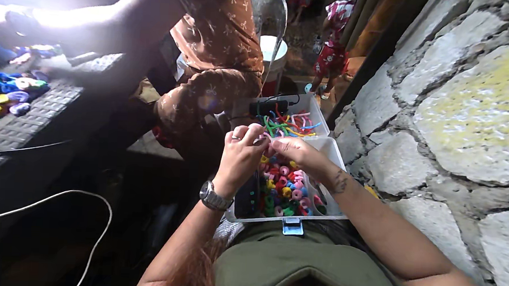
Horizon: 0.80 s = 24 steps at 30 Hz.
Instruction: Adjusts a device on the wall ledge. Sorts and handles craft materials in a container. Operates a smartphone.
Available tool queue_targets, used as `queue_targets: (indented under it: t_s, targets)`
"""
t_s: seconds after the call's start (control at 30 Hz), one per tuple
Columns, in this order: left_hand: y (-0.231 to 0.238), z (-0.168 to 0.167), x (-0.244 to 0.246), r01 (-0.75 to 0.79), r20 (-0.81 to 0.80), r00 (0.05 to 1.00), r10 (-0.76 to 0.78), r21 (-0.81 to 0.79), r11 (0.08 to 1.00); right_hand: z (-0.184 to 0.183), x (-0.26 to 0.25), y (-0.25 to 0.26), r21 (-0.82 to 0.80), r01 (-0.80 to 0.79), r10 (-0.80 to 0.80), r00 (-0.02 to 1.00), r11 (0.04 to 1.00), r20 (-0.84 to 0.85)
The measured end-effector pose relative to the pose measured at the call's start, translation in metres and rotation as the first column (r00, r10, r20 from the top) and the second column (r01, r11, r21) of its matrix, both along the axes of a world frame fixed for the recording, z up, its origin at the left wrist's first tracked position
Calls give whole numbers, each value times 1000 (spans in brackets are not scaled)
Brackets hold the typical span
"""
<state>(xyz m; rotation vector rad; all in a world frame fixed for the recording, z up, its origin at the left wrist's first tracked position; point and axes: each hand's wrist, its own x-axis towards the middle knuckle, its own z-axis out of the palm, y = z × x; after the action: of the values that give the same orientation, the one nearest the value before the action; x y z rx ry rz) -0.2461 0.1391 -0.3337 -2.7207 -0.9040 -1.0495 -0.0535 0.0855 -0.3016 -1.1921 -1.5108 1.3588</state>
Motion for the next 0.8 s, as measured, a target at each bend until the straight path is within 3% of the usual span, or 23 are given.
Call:
queue_targets:
  t_s: [0.13,0.23,0.43,0.57,0.67,0.73,0.8]
  targets:
    - [-3,-1,3,33,-88,996,-31,20,999,4,5,3,-486,23,-161,957,874,-243]
    - [-3,1,5,53,-82,996,-47,69,996,1,11,10,-585,-56,-173,928,809,-329]
    - [1,2,7,72,10,997,-72,8,997,-4,8,5,-255,-42,-30,961,966,-274]
    - [8,4,-3,192,153,973,-172,-125,973,4,10,0,-117,-23,-12,957,993,-291]
    - [11,5,-14,193,167,972,-168,-147,970,3,14,3,14,-73,74,969,997,-234]
    - [9,7,-20,146,141,982,-127,-134,980,3,13,2,165,-94,97,995,982,-11]
    - [9,10,-23,56,107,993,-47,-83,995,6,9,-1,405,-112,-71,909,907,411]
